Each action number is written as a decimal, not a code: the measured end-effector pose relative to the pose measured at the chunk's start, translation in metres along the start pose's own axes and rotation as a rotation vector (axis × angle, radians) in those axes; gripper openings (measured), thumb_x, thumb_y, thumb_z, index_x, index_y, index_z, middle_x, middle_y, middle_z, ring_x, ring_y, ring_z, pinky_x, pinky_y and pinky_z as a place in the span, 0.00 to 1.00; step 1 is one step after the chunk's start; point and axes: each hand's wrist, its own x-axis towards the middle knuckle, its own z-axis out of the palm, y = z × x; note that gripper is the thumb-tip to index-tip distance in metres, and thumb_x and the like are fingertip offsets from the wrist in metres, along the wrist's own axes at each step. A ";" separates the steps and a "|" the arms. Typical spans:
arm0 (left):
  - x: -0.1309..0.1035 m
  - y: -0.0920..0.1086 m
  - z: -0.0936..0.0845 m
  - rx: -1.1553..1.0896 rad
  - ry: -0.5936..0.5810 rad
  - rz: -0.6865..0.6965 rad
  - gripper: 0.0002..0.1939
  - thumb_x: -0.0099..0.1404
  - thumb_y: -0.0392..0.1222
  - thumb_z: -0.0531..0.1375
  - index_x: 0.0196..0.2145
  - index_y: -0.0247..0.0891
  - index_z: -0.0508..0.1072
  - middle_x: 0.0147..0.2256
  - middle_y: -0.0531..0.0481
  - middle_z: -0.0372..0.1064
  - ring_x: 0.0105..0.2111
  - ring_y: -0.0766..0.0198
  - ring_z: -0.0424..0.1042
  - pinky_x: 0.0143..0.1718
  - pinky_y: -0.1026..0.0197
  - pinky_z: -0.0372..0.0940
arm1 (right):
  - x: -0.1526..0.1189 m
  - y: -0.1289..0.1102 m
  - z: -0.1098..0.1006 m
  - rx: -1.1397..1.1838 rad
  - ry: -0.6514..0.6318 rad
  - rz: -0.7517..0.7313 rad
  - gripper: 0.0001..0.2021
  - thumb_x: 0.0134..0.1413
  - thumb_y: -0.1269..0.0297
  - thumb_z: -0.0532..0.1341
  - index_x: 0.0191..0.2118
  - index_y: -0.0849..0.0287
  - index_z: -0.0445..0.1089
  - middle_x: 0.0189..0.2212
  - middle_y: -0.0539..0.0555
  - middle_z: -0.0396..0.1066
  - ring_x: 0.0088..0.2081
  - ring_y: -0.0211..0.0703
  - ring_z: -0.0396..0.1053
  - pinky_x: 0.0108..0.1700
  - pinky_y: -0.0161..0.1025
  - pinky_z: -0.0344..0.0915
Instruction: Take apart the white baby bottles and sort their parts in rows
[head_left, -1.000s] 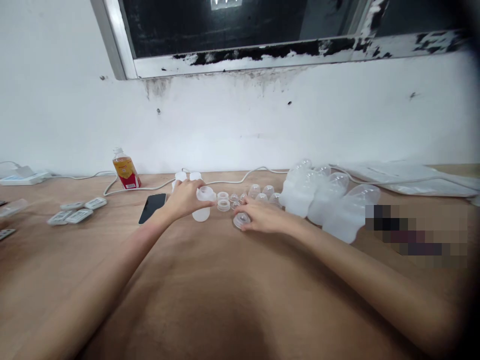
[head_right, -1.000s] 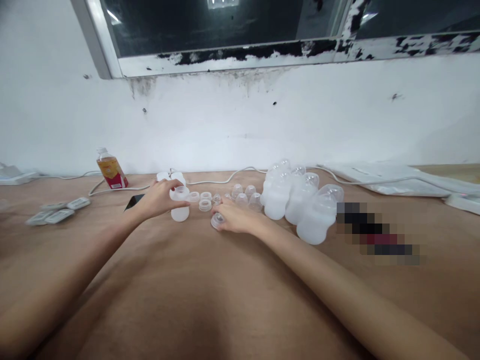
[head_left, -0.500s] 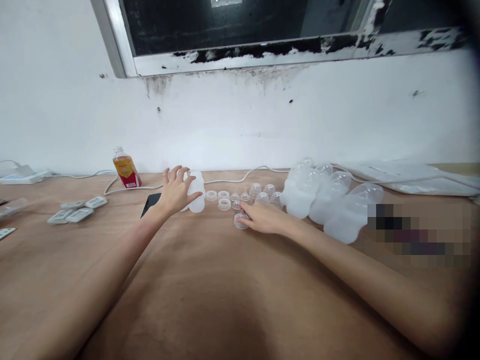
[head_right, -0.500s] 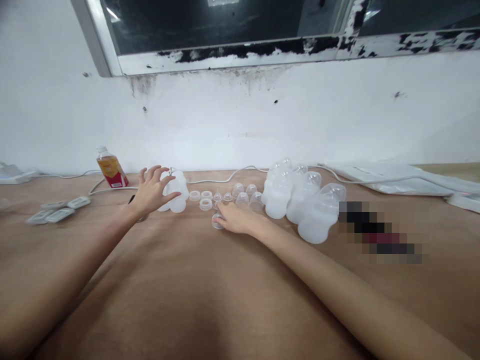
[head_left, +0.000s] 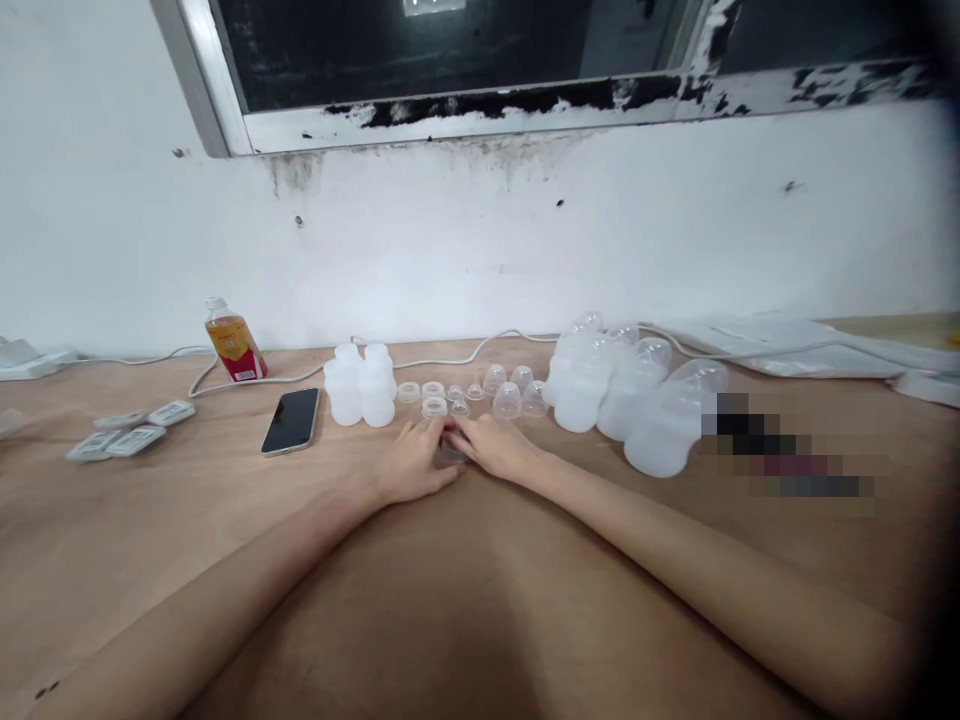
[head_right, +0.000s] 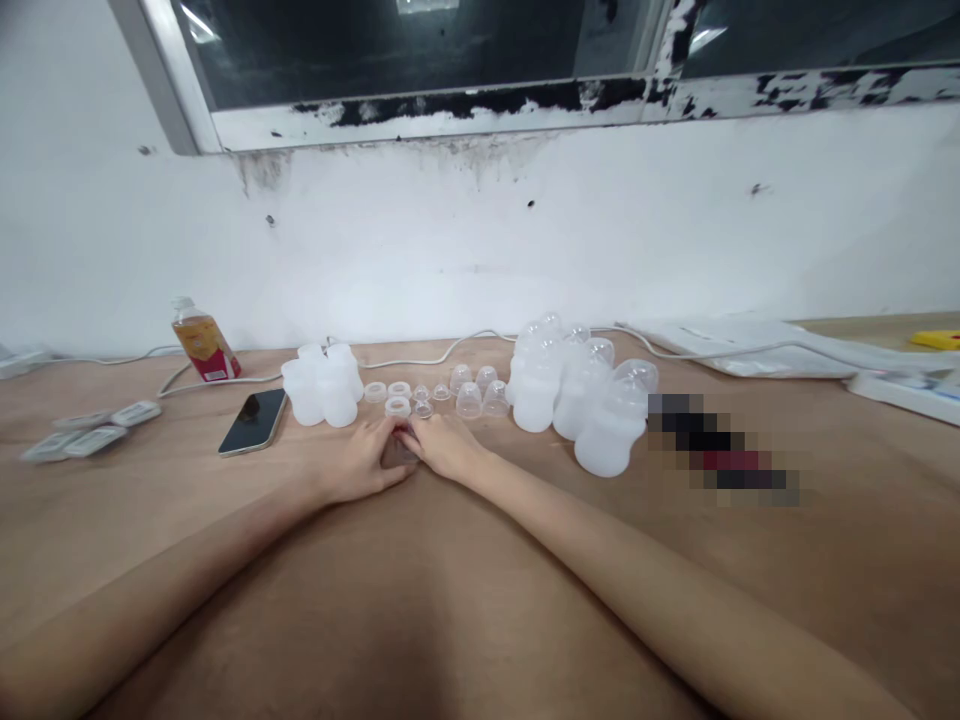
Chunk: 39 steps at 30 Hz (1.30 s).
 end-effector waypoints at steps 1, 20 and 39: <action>0.000 -0.001 0.001 -0.009 0.020 -0.010 0.18 0.52 0.42 0.57 0.41 0.36 0.59 0.38 0.46 0.64 0.38 0.57 0.64 0.41 0.54 0.58 | 0.000 0.001 0.001 0.021 0.005 -0.009 0.19 0.57 0.56 0.41 0.42 0.61 0.63 0.33 0.59 0.71 0.33 0.48 0.68 0.31 0.37 0.58; 0.004 -0.015 -0.034 0.609 -0.154 -0.176 0.12 0.55 0.33 0.50 0.39 0.35 0.64 0.37 0.42 0.64 0.39 0.54 0.65 0.38 0.54 0.59 | 0.000 0.025 0.003 -0.061 0.029 0.349 0.19 0.55 0.55 0.43 0.43 0.64 0.59 0.32 0.63 0.69 0.34 0.53 0.67 0.30 0.41 0.57; 0.001 -0.021 -0.021 0.496 -0.128 -0.257 0.15 0.61 0.32 0.43 0.45 0.38 0.57 0.43 0.44 0.56 0.35 0.62 0.66 0.34 0.60 0.62 | 0.004 0.036 0.019 0.074 0.220 0.357 0.21 0.53 0.65 0.50 0.52 0.62 0.47 0.34 0.58 0.68 0.34 0.47 0.67 0.30 0.36 0.57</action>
